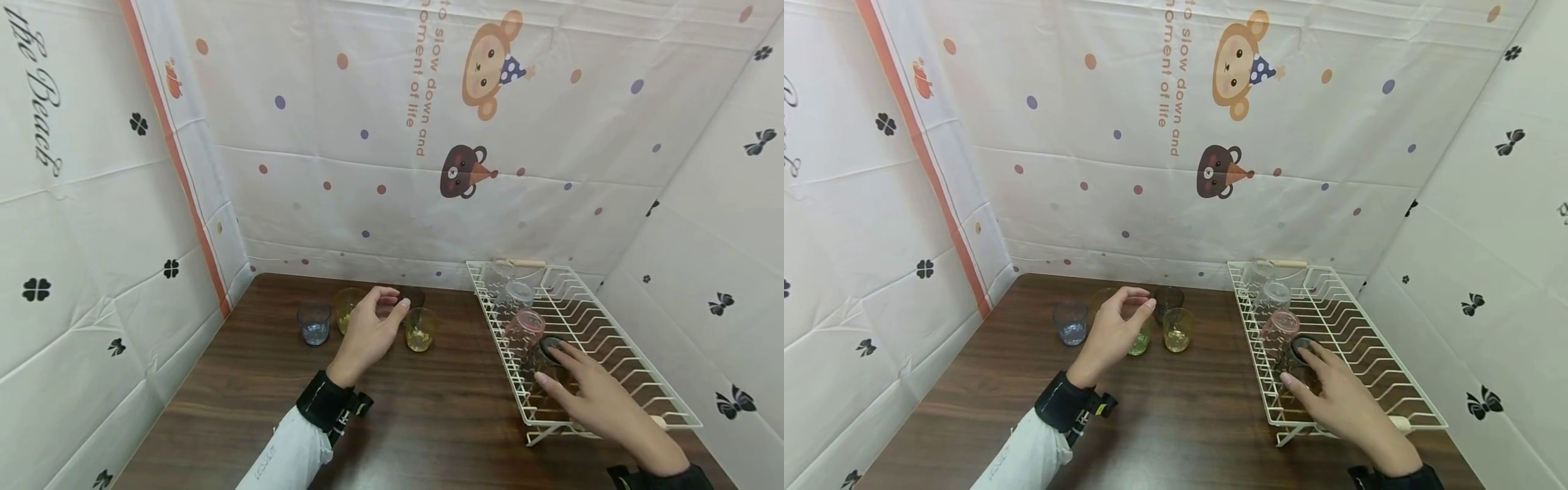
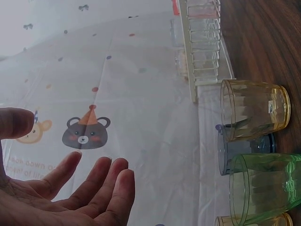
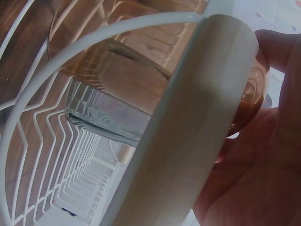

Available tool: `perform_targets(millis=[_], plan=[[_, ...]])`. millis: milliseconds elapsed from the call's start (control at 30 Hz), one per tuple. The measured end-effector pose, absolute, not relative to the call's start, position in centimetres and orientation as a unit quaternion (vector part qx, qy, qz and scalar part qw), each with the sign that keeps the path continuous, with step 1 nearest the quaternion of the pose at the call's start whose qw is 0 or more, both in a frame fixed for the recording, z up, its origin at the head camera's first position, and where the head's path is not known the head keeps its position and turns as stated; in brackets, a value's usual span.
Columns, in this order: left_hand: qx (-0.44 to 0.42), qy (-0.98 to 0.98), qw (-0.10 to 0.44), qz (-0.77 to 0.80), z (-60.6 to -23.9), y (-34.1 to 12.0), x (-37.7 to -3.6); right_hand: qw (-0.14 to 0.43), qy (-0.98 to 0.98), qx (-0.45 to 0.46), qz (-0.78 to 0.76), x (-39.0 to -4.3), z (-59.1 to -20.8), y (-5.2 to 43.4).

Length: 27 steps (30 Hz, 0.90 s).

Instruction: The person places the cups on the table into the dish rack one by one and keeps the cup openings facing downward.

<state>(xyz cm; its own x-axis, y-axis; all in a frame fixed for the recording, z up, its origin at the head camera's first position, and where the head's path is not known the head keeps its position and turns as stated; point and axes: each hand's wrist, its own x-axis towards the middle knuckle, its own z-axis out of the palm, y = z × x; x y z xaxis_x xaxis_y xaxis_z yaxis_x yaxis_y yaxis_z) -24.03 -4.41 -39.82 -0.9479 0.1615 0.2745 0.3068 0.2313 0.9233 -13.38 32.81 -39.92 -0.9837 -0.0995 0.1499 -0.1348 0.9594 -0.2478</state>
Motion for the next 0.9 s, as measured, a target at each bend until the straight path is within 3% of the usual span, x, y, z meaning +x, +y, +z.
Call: perform_targets(millis=[900], plan=[[-0.157,-0.78,0.06,-0.603,-39.57,-4.64,-23.89,0.077,-0.985,0.069,0.138,-12.89,-40.04,32.04]])
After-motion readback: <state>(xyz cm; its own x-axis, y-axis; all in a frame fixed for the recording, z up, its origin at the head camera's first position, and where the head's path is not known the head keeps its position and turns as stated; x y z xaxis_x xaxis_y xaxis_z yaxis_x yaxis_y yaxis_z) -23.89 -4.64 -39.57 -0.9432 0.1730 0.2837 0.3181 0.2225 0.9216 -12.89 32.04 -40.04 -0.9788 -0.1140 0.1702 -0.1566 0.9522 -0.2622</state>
